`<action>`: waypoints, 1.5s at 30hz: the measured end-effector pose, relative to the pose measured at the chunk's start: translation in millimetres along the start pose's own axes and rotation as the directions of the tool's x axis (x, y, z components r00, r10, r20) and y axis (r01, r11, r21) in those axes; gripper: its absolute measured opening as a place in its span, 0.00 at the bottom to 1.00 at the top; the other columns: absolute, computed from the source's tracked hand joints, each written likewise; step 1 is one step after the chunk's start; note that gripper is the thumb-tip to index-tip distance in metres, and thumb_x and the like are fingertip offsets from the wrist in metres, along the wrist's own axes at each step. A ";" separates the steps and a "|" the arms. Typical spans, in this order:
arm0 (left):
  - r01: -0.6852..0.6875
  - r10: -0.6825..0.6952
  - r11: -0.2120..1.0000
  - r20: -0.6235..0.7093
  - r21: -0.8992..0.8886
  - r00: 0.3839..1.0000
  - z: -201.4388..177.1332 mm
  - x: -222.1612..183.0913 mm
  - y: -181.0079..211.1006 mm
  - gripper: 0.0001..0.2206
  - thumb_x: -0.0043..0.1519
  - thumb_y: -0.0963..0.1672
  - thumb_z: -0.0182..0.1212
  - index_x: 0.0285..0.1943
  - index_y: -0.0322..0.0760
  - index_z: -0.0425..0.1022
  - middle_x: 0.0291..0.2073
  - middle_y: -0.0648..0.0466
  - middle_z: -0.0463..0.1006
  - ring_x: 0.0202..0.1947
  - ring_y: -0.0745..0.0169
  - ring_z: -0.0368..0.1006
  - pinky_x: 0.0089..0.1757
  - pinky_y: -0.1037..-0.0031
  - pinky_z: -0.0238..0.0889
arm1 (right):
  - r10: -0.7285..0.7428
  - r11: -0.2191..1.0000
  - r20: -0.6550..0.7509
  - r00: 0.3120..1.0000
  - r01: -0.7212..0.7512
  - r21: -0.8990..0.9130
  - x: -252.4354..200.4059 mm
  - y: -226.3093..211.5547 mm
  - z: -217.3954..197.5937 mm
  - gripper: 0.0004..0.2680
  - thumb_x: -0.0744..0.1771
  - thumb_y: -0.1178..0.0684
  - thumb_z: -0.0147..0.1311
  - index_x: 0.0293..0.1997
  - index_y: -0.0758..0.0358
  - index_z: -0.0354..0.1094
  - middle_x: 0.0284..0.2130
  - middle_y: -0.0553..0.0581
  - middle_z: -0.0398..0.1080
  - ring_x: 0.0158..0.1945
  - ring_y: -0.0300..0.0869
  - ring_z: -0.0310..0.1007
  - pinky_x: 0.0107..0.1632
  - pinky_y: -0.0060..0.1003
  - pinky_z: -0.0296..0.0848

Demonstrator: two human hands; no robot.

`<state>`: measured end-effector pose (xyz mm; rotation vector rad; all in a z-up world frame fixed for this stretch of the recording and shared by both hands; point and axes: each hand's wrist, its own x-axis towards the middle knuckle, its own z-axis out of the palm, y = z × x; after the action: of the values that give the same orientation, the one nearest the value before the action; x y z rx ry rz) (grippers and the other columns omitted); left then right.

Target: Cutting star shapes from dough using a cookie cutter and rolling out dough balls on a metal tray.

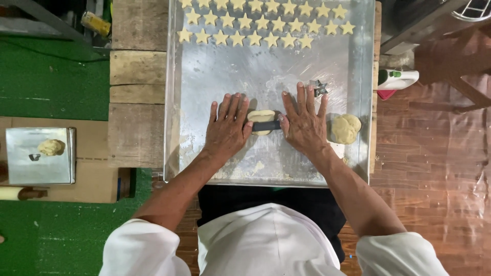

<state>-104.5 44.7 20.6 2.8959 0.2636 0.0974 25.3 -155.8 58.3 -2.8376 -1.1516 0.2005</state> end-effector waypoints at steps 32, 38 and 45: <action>0.136 -0.120 0.986 0.148 -0.097 0.982 -22.0 53.4 -22.7 0.28 0.71 0.50 0.36 0.83 0.54 0.39 0.81 0.48 0.39 0.79 0.42 0.32 0.69 0.39 0.25 | -0.129 0.982 -0.153 0.980 0.104 -0.158 73.4 7.9 -2.4 0.23 0.71 0.45 0.34 0.79 0.51 0.48 0.76 0.73 0.39 0.77 0.66 0.40 0.72 0.65 0.46; 0.076 -0.080 0.995 -0.060 -0.066 0.995 -18.1 78.7 -39.0 0.27 0.70 0.45 0.48 0.80 0.50 0.50 0.78 0.48 0.47 0.78 0.40 0.37 0.67 0.36 0.34 | -0.133 0.986 -0.192 0.972 0.110 -0.127 102.3 7.8 -10.1 0.24 0.70 0.48 0.43 0.79 0.54 0.50 0.75 0.74 0.31 0.76 0.70 0.35 0.72 0.69 0.47; 0.064 -0.064 0.998 -0.166 -0.006 0.984 -18.4 114.8 -56.4 0.22 0.74 0.47 0.47 0.78 0.43 0.57 0.77 0.47 0.50 0.77 0.41 0.39 0.68 0.41 0.34 | -0.103 0.995 -0.361 0.927 0.089 -0.055 131.2 9.0 -6.9 0.22 0.72 0.52 0.52 0.78 0.55 0.56 0.75 0.72 0.33 0.77 0.68 0.32 0.74 0.66 0.43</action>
<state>-3.0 124.1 30.4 2.8781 0.3849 0.3289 125.7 -70.9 51.8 -2.6784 -1.2111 -0.3441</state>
